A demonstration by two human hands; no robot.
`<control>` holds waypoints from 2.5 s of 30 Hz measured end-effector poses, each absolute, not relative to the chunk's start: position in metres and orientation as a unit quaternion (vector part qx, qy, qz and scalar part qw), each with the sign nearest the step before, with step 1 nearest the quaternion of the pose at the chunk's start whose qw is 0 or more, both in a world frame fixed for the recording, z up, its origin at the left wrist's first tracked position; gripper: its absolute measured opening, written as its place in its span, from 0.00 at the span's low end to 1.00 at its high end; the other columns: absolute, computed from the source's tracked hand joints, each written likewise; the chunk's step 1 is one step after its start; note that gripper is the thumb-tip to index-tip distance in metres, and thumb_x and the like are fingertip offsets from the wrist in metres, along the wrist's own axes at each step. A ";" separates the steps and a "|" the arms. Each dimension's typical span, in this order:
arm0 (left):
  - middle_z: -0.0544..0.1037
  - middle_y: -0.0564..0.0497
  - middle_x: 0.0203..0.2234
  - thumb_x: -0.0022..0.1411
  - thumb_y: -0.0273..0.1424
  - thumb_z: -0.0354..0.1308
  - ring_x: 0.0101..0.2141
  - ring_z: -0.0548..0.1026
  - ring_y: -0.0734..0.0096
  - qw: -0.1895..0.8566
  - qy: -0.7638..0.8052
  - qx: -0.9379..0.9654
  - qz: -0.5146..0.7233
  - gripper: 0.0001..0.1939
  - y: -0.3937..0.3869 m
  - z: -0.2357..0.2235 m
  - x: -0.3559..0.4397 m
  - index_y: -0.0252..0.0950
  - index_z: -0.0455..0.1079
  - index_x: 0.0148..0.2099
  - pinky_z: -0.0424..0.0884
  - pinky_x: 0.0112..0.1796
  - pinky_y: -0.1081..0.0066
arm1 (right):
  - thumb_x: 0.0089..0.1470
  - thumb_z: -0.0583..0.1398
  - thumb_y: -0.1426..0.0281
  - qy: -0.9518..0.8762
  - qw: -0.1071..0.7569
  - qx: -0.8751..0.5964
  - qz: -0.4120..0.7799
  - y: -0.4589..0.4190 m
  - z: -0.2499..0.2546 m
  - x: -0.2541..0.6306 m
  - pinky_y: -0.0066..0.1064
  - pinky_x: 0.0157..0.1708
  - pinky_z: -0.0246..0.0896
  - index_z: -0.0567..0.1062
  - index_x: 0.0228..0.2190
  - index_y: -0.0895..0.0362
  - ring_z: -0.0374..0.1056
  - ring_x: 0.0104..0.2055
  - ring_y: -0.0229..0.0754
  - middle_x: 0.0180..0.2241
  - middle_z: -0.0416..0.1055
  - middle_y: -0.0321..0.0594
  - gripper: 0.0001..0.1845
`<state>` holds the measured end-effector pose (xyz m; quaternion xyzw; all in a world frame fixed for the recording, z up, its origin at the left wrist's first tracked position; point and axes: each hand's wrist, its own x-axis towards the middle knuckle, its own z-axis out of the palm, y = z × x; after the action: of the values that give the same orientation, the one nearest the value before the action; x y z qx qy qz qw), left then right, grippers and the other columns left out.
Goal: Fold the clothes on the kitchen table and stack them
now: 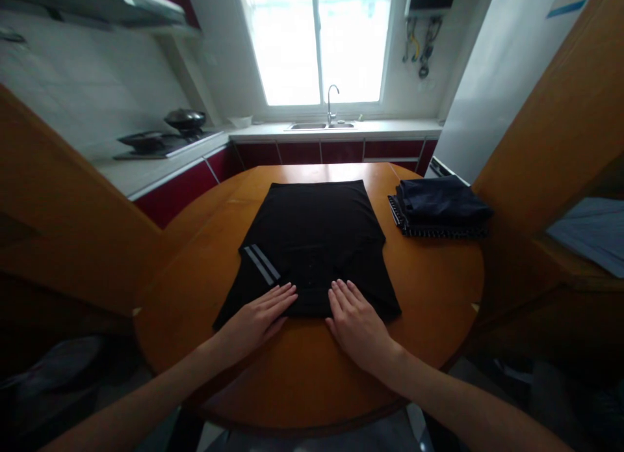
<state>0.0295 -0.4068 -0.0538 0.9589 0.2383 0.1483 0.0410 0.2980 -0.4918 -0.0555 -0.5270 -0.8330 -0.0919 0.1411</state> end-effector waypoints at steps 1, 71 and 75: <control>0.67 0.44 0.64 0.71 0.24 0.49 0.65 0.64 0.61 0.046 0.242 0.957 0.151 0.25 -0.407 -0.053 0.030 0.37 0.63 0.67 0.64 0.64 0.56 | 0.66 0.54 0.67 -0.834 0.139 -0.525 -0.096 -0.492 -0.055 0.298 0.46 0.68 0.52 0.70 0.59 0.70 0.59 0.67 0.53 0.63 0.65 0.57 0.26; 0.80 0.50 0.32 0.70 0.43 0.54 0.33 0.76 0.68 0.312 0.404 0.855 0.091 0.18 -0.354 -0.011 -0.038 0.36 0.77 0.40 0.70 0.35 0.73 | 0.62 0.56 0.58 -0.770 0.135 -0.538 0.315 -0.427 -0.015 0.400 0.35 0.41 0.64 0.78 0.35 0.56 0.71 0.39 0.45 0.36 0.77 0.42 0.17; 0.79 0.50 0.33 0.72 0.41 0.51 0.33 0.76 0.68 0.287 0.402 0.863 0.110 0.18 -0.356 -0.010 -0.037 0.36 0.76 0.39 0.70 0.36 0.72 | 0.61 0.57 0.56 -0.763 0.155 -0.547 0.308 -0.430 -0.018 0.412 0.37 0.43 0.65 0.78 0.36 0.56 0.71 0.40 0.46 0.38 0.76 0.43 0.17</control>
<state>-0.0374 -0.3563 -0.0105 0.8626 0.4022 0.1101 0.2866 0.4116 -0.4301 -0.0182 -0.5466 -0.7631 0.3077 0.1552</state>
